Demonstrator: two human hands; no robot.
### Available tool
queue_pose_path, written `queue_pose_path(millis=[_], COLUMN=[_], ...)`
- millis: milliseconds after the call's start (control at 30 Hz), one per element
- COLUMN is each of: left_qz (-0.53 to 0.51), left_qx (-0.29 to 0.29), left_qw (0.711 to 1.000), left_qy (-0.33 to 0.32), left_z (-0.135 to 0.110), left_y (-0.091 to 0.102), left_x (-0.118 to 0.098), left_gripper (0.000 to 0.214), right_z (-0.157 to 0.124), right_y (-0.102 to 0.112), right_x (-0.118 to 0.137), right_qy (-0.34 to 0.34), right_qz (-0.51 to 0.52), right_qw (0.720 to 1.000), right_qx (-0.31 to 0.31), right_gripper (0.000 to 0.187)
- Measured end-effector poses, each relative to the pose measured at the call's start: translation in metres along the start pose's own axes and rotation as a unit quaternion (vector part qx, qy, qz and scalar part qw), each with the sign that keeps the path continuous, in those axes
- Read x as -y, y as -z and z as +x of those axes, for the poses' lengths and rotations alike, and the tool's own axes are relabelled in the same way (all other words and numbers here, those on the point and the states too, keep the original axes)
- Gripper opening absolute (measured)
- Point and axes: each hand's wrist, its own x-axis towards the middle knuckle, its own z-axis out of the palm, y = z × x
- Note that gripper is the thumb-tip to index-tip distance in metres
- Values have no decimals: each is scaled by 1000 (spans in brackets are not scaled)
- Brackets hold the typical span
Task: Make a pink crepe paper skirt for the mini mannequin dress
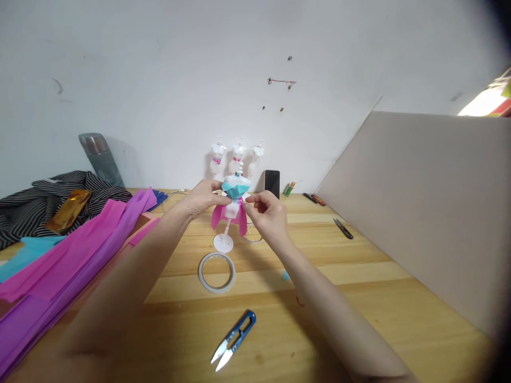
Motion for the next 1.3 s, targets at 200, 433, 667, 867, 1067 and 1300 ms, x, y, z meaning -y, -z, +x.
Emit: queue_pose_path(millis=[200,433,667,867,1067,1300], left_qz=[-4,-3,1,5,3,10], left_qx=[-6,-8,-13,-19,-14,1], left_qw=[1000,1000,1000,1000,1000,1000], left_qy=[4,10,8,12,10,5], left_z=[-1,-1,-1,-1,-1,0], left_y=[-4,-4,-5,-6,-6,-4], left_x=[-6,-7,-9,-9,-11,-8], left_gripper=[22,23,23,24,22,23], right_z=[3,3,9,10,6,9], right_y=[1,-1,-3,-3,-1,-5], right_x=[2,7,4,2,7,10], right_qy=[83,90,-56,-106,-67,-20], right_qz=[-70,-106,-12,37,19,-39], right_qw=[994,990,998,993,997,999], right_qx=[10,9,31,47,17,-3], right_gripper=[8,13,12,14,14,11])
